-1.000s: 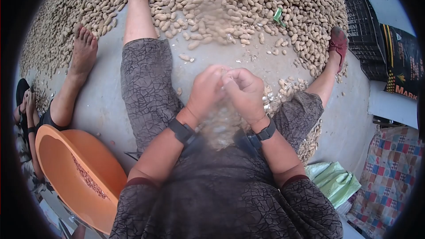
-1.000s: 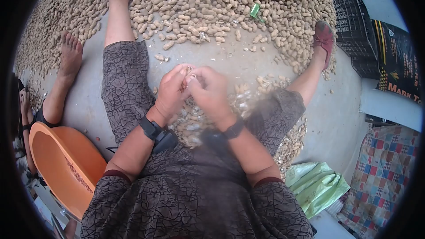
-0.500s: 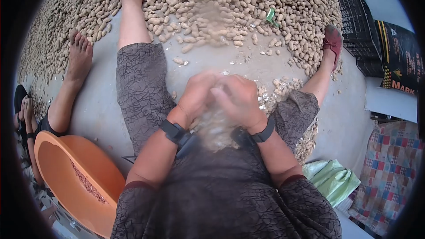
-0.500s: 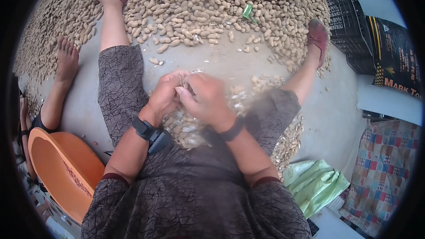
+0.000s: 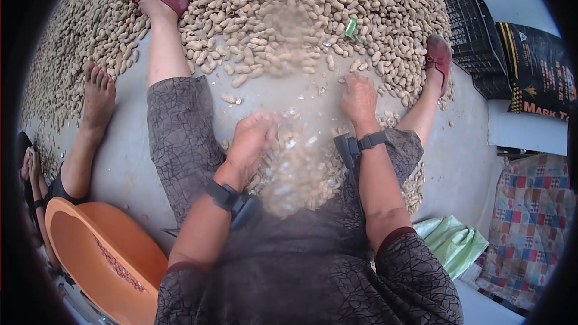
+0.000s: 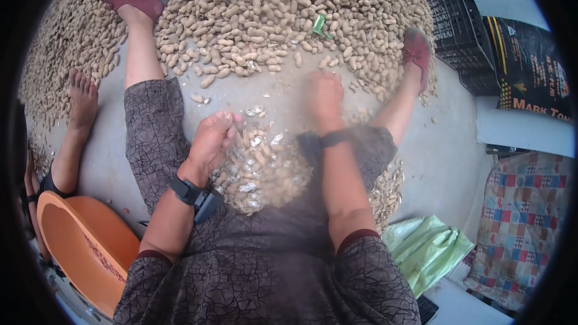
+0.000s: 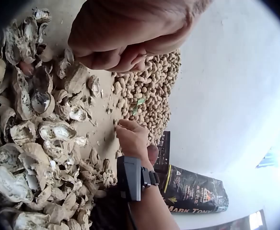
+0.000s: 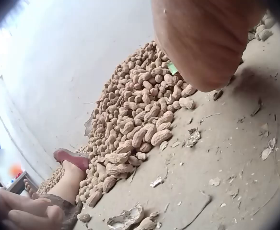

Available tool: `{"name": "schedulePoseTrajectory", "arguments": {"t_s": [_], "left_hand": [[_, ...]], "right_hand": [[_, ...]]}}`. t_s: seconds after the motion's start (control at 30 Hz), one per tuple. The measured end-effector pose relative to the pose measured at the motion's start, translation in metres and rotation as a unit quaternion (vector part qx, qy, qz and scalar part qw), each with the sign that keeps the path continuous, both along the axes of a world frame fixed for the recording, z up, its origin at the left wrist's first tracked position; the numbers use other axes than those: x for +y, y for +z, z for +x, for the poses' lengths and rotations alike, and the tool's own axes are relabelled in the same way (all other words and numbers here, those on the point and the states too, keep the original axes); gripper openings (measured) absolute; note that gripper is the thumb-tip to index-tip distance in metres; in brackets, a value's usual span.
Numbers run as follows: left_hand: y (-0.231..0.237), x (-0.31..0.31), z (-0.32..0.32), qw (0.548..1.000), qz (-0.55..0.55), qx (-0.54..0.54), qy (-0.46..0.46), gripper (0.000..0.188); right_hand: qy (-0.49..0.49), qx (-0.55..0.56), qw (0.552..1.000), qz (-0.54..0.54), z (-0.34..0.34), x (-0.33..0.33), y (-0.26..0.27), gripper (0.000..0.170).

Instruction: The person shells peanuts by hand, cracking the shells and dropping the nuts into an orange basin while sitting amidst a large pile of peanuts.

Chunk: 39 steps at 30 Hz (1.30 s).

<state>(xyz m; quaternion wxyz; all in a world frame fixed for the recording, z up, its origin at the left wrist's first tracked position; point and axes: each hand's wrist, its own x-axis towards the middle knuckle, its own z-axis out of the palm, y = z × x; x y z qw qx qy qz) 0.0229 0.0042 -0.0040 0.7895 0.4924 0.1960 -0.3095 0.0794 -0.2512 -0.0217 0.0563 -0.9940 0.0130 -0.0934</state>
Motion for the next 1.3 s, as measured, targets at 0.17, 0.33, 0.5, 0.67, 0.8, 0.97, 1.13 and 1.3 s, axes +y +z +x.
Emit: {"name": "schedulePoseTrajectory", "arguments": {"t_s": [0.17,0.33,0.5,0.67,0.8,0.97,1.13,1.3], "left_hand": [[-0.001,0.000,-0.001,1.000,0.004,-0.014,0.018,0.014],[0.002,-0.003,0.000,0.999,0.001,-0.033,0.007,0.019],[-0.002,-0.005,-0.002,0.998,-0.018,-0.056,-0.009,0.028],[-0.002,-0.005,-0.007,0.997,-0.059,-0.043,-0.033,0.034],[0.001,-0.006,-0.008,0.995,-0.073,-0.050,-0.052,0.032],[0.008,-0.004,-0.010,0.995,-0.074,-0.048,-0.055,0.026],[0.006,0.003,-0.014,0.984,-0.150,-0.082,-0.047,0.021],[0.023,-0.003,-0.025,0.996,-0.081,-0.014,-0.031,0.034]], "right_hand": [[-0.074,0.023,0.997,-0.002,0.008,-0.014,-0.020,0.023],[-0.161,0.056,0.942,0.289,0.004,-0.002,-0.010,0.018],[0.012,0.123,0.847,0.517,-0.028,0.044,0.017,0.017],[0.063,0.127,0.808,0.572,-0.058,0.086,0.037,0.012],[0.163,0.078,0.821,0.541,-0.063,0.096,0.034,0.010],[0.145,0.114,0.825,0.534,-0.070,0.098,0.042,0.012],[0.142,0.069,0.886,0.435,-0.077,0.100,0.049,0.013],[0.145,-0.036,0.909,0.388,-0.085,0.106,0.047,0.013]]}}
